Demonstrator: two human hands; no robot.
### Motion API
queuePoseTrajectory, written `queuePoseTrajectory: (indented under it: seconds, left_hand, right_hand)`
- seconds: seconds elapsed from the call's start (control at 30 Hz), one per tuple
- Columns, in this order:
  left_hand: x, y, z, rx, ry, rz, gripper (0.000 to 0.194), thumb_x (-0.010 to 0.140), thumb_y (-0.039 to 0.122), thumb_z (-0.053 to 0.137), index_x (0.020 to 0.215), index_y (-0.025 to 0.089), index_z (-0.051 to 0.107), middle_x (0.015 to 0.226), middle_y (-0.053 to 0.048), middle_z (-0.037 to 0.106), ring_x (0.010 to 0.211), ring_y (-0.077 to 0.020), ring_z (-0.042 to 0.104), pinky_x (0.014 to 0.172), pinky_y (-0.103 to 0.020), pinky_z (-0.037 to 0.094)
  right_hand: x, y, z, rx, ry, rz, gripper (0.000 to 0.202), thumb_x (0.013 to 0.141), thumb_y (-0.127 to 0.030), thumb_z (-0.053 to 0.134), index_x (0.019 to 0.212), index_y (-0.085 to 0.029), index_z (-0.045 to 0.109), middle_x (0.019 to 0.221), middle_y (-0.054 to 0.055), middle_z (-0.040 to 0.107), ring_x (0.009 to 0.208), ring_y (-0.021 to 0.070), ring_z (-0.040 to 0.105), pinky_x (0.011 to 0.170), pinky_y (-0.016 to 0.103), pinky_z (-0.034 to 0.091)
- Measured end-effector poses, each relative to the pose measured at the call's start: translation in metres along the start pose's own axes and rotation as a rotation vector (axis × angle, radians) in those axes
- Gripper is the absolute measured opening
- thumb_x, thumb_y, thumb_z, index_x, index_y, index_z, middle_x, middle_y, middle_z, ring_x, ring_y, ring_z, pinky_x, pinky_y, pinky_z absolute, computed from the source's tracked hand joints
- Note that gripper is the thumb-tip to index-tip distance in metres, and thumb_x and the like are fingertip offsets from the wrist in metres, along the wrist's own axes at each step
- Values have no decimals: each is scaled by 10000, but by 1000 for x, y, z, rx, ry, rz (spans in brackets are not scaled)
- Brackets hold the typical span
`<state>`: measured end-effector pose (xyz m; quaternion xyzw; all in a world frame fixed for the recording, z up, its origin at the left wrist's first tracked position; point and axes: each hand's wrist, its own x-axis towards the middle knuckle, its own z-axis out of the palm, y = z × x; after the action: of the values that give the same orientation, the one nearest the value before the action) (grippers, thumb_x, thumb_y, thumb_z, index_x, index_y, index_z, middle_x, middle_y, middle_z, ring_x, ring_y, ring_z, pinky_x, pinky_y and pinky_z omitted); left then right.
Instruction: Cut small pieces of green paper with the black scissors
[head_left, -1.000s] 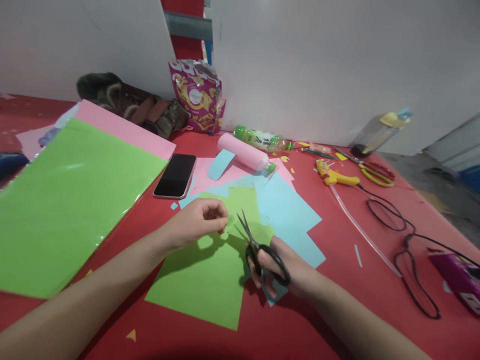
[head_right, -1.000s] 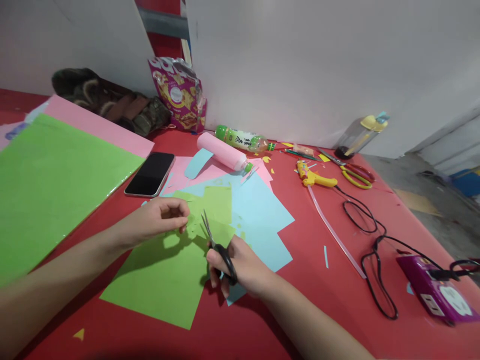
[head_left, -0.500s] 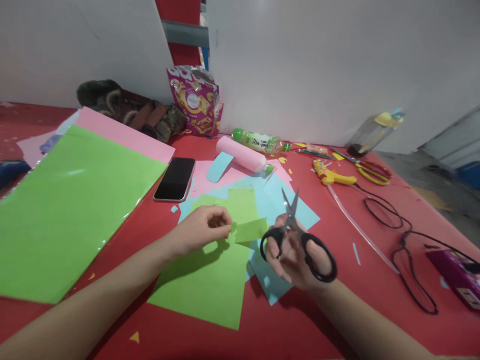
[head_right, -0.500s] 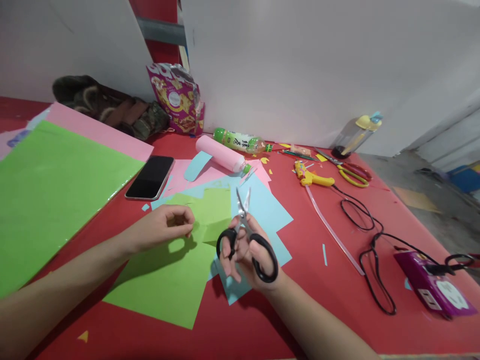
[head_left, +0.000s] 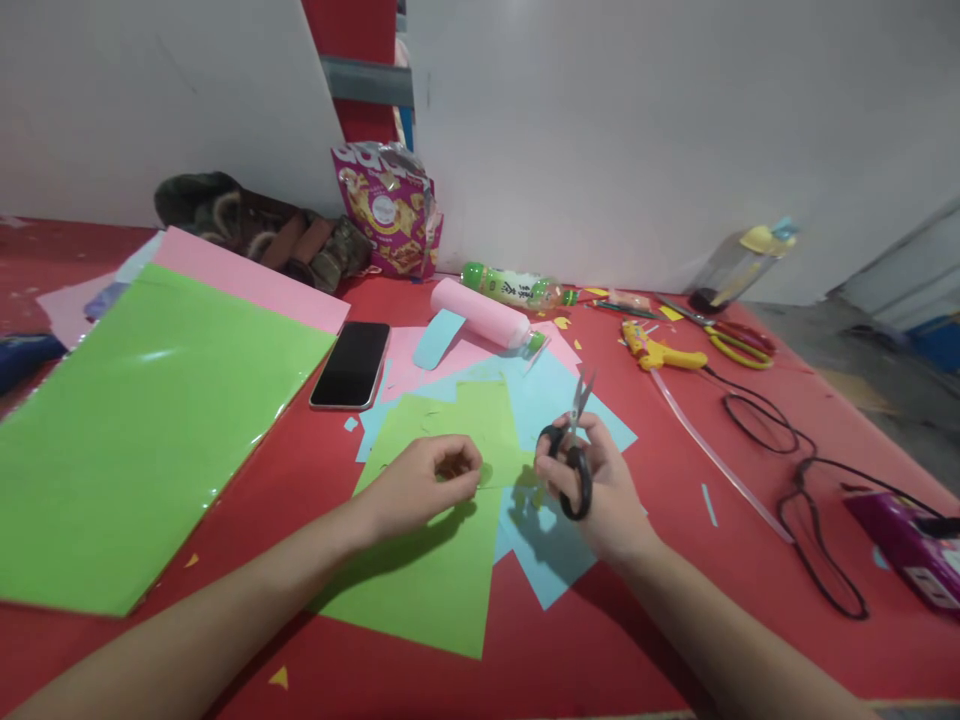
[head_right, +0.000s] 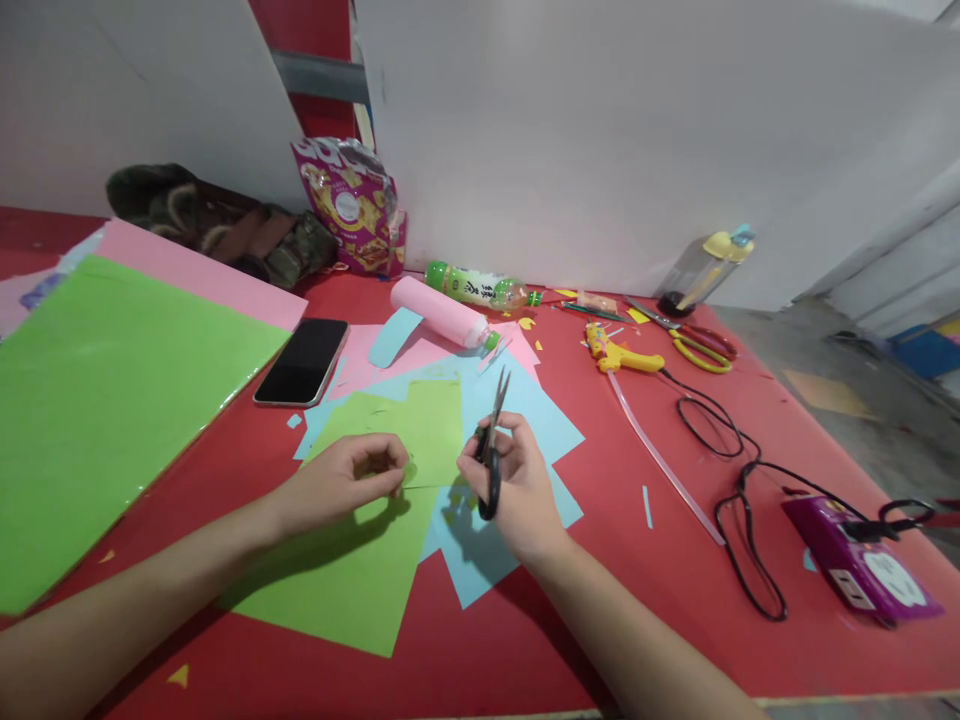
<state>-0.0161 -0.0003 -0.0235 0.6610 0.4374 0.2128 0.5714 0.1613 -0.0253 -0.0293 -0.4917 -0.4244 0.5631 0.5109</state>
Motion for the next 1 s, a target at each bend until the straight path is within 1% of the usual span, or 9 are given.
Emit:
queuePoseTrajectory:
  seconds: [0.07, 0.2, 0.3, 0.4, 0.53, 0.7, 0.8, 0.9, 1.0]
  left_hand:
    - [-2, 2, 3, 27, -15, 19, 51, 700, 182, 435, 652, 167, 442, 597, 24, 492, 587, -105, 498, 603, -237, 412]
    - [-6, 4, 8, 120, -46, 67, 64, 692, 159, 430, 651, 159, 480, 602, 20, 503, 581, -101, 462, 572, -216, 388]
    - [-7, 3, 12, 161, -78, 83, 83, 691, 152, 426, 668, 154, 506, 609, 16, 518, 576, -99, 454, 561, -208, 378]
    - [-7, 1, 14, 186, -104, 94, 92, 685, 138, 422, 661, 151, 511, 620, 11, 528, 586, -102, 464, 568, -210, 377]
    - [-6, -1, 15, 200, -95, 104, 97, 679, 124, 417, 659, 151, 509, 618, 12, 526, 580, -98, 464, 570, -206, 377]
    - [-5, 1, 13, 142, -14, 60, 76, 714, 154, 415, 673, 157, 478, 617, 11, 510, 590, -104, 476, 579, -204, 397]
    - [-5, 2, 13, 98, -21, 41, 81, 735, 165, 408, 696, 157, 478, 620, 10, 508, 597, -105, 483, 592, -206, 403]
    - [-5, 1, 16, 179, -33, 74, 108, 752, 203, 421, 723, 153, 512, 622, 5, 514, 585, -106, 454, 563, -204, 381]
    - [-5, -2, 19, 280, -24, 95, 183, 777, 237, 400, 705, 144, 539, 625, -8, 530, 582, -113, 444, 545, -212, 357]
  right_hand:
    - [-2, 1, 3, -32, -85, 48, 322, 626, -217, 621, 821, -242, 366, 631, -66, 485, 489, 67, 422, 444, 193, 326]
    - [-8, 2, 8, -92, -230, 92, 343, 619, -242, 640, 804, -228, 350, 639, -58, 511, 532, 81, 465, 511, 223, 375]
    - [-10, 3, 9, -152, -266, 117, 344, 621, -224, 642, 806, -227, 352, 618, -64, 495, 525, 85, 457, 500, 222, 369]
    - [-11, 6, 8, -208, -293, 114, 344, 620, -146, 625, 822, -222, 358, 625, -63, 490, 519, 81, 451, 501, 221, 360]
    - [-10, 8, 9, -247, -296, 124, 313, 620, -101, 578, 812, -214, 358, 597, -73, 466, 480, 68, 406, 473, 212, 325]
    - [-8, 5, 12, -114, -207, 160, 308, 614, -150, 571, 799, -222, 335, 581, -89, 457, 459, 61, 401, 454, 198, 313]
    - [-6, 3, 13, -73, -177, 194, 313, 598, -166, 582, 790, -219, 340, 570, -94, 464, 445, 55, 395, 448, 193, 306]
    - [-6, 3, 13, -37, -180, 215, 333, 579, -138, 598, 783, -216, 347, 560, -100, 465, 444, 48, 390, 444, 182, 294]
    - [-6, 5, 14, -7, -189, 231, 356, 570, -111, 614, 786, -214, 351, 568, -103, 466, 449, 40, 381, 438, 170, 281]
